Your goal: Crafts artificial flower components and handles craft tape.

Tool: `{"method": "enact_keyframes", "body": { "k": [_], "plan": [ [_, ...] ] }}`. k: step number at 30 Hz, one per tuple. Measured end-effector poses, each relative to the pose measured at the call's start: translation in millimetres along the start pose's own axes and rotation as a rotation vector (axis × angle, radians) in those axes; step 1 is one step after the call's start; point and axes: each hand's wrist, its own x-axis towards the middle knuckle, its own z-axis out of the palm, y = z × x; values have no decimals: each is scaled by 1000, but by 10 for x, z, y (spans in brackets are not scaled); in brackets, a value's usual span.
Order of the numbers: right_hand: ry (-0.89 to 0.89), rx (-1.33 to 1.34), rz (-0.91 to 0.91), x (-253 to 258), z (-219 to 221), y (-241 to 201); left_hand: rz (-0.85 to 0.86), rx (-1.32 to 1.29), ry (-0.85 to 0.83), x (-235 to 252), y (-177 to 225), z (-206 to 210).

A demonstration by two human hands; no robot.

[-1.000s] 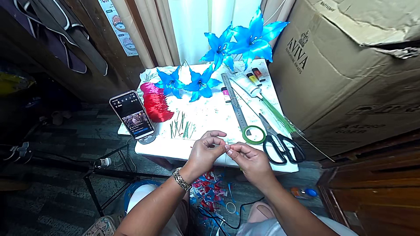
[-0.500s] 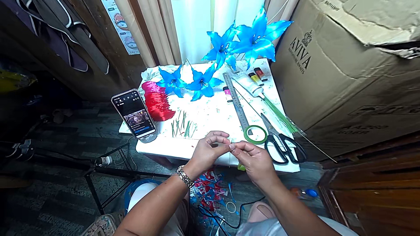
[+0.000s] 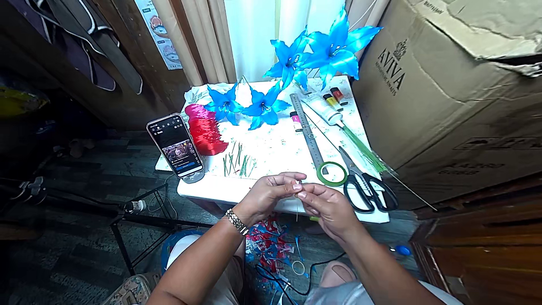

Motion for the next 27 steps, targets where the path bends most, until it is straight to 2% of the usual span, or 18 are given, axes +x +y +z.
{"method": "enact_keyframes", "body": {
  "k": [3, 6, 8, 12, 15, 18, 23, 25, 27],
  "plan": [
    [161, -395, -314, -1, 4, 129, 78, 324, 182, -23, -25, 66],
    [193, -484, -396, 6, 14, 166, 162, 492, 270, -39, -24, 101],
    [144, -409, -310, 7, 15, 118, 205, 513, 256, -46, -11, 97],
    [-4, 7, 94, 25, -8, -14, 224, 404, 141, -36, -23, 25],
    [-110, 159, 185, 20, -45, -39, 174, 181, 14, -9, -52, -12],
    [-38, 6, 30, 6, -23, -8, 151, 116, -3, 3, -72, -14],
    [168, -535, -378, 11, -7, 116, 160, 389, 187, -27, -59, 62],
    [163, -601, -422, 8, -8, 126, 128, 384, 229, -26, -43, 78],
    [86, -540, -370, 8, -46, 92, 120, 364, 226, -32, -17, 76]
  ]
}}
